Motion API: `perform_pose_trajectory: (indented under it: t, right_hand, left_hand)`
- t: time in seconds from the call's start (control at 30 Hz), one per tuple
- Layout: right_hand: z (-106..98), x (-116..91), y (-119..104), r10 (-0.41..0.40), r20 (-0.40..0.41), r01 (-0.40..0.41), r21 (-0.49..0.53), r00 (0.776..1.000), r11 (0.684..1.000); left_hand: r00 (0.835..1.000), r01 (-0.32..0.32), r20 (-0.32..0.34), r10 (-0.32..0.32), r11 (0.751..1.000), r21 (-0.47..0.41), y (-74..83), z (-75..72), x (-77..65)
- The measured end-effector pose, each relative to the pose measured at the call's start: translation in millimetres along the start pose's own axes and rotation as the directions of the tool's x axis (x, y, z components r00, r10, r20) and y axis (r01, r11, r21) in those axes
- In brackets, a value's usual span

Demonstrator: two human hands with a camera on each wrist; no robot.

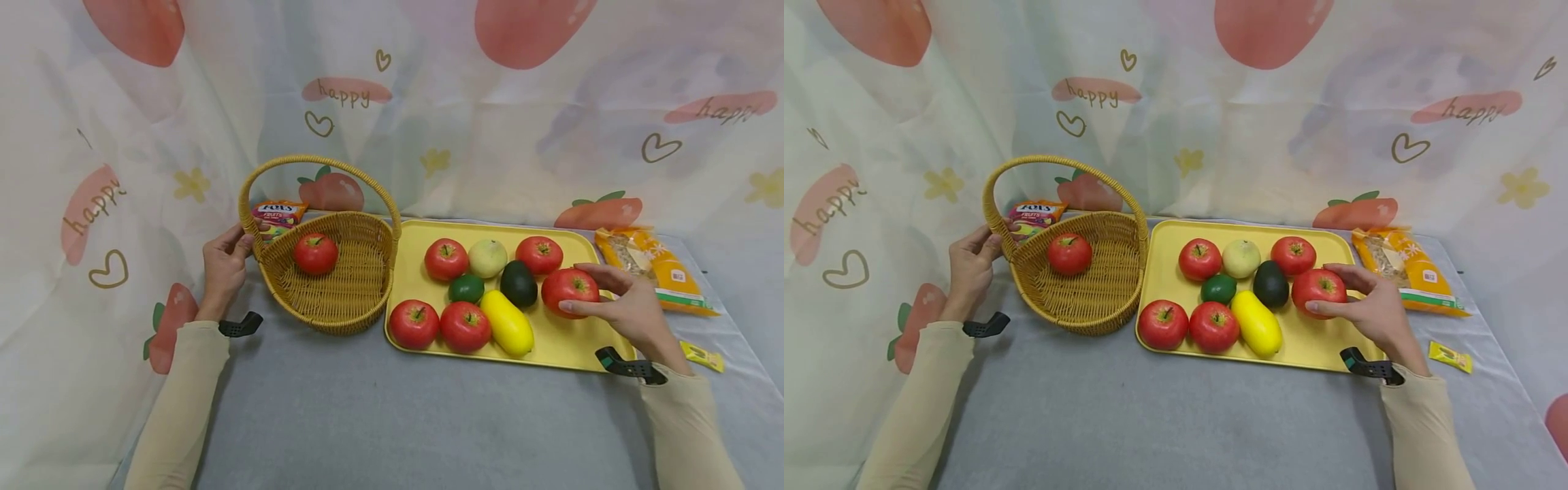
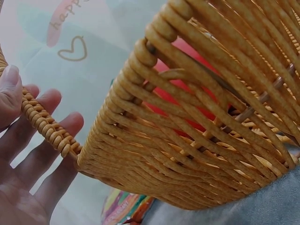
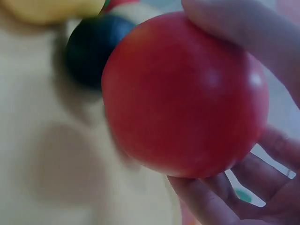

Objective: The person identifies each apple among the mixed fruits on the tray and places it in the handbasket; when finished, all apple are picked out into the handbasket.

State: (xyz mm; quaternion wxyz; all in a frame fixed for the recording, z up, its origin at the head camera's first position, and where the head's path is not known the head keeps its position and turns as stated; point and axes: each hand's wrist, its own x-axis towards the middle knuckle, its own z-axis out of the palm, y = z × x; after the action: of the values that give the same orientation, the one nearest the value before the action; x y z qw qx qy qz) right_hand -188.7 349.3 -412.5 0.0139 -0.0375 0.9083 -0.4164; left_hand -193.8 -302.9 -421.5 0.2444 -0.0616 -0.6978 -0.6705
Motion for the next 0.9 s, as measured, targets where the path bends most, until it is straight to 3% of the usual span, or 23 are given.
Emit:
perform_pose_trajectory:
  t: [0.4,0.63,0.9]
  right_hand:
    - [10.8,-3.2,-62.4,-0.036,0.064,0.026,0.158,0.997,0.987]
    - [23.8,-0.5,-89.0,-0.151,0.093,0.114,0.325,0.984,0.939]
    - [39.0,2.2,-116.4,-0.222,0.085,0.188,0.298,0.971,0.936]
  left_hand:
    - [1.0,0.003,-0.007,-0.003,1.0,-0.004,0.4,0.8,-0.2]
    - [1.0,0.011,-0.011,-0.011,1.0,-0.007,-0.7,0.2,-0.2]
    - [1.0,0.007,-0.007,-0.007,1.0,0.023,0.6,0.5,-0.7]
